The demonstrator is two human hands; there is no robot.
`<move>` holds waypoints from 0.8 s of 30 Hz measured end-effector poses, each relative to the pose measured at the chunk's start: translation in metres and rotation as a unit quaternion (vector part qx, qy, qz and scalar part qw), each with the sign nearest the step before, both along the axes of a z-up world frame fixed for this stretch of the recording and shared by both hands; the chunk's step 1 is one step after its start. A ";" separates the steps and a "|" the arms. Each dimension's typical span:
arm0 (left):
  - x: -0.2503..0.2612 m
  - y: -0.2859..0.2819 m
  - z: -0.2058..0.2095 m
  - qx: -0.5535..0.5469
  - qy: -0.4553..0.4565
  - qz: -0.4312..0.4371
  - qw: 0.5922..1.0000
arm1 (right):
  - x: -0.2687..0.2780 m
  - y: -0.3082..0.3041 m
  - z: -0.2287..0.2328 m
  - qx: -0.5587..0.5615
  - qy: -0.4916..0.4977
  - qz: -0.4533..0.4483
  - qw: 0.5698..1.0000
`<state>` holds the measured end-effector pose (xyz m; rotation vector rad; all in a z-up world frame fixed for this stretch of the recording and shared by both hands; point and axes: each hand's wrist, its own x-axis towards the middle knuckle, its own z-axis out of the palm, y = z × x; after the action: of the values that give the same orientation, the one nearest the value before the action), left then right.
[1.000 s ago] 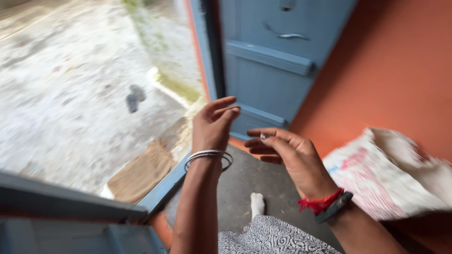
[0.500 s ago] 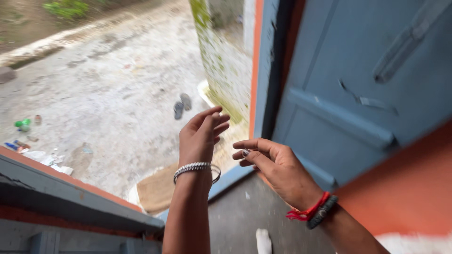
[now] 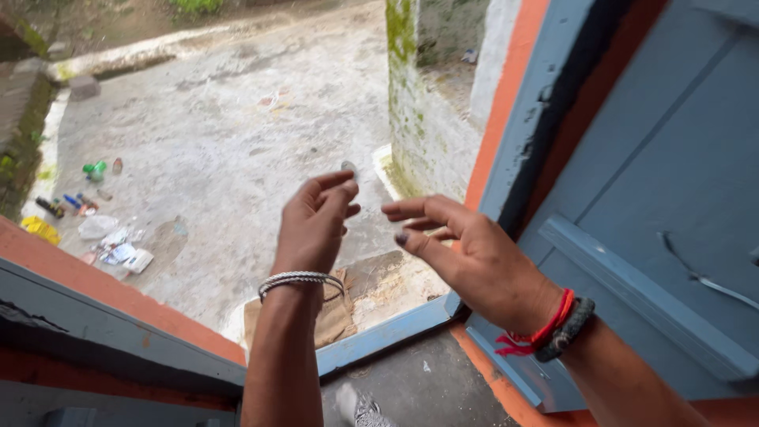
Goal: The person picks up several plastic bottles and other scattered items from the ground by hand and places them into a white sack. The person then moves to another pile of items and puts more bottles and small objects into the sack.
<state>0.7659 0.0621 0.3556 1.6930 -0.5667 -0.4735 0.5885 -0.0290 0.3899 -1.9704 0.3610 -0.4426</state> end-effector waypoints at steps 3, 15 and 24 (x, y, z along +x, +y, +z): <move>0.025 0.001 0.000 0.016 0.071 0.016 0.997 | 0.029 -0.013 -0.009 0.051 -0.015 -0.035 0.998; 0.192 -0.059 -0.028 -0.038 0.034 0.034 0.998 | 0.177 -0.089 -0.021 -0.006 0.002 -0.155 0.988; 0.238 -0.110 -0.002 0.210 -0.225 0.051 0.950 | 0.291 -0.118 -0.024 0.087 0.010 -0.121 0.989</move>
<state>1.0044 -0.0477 0.3537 2.2520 -0.7371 -0.1274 0.8800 -0.1470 0.3657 -1.7694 0.6343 -0.5271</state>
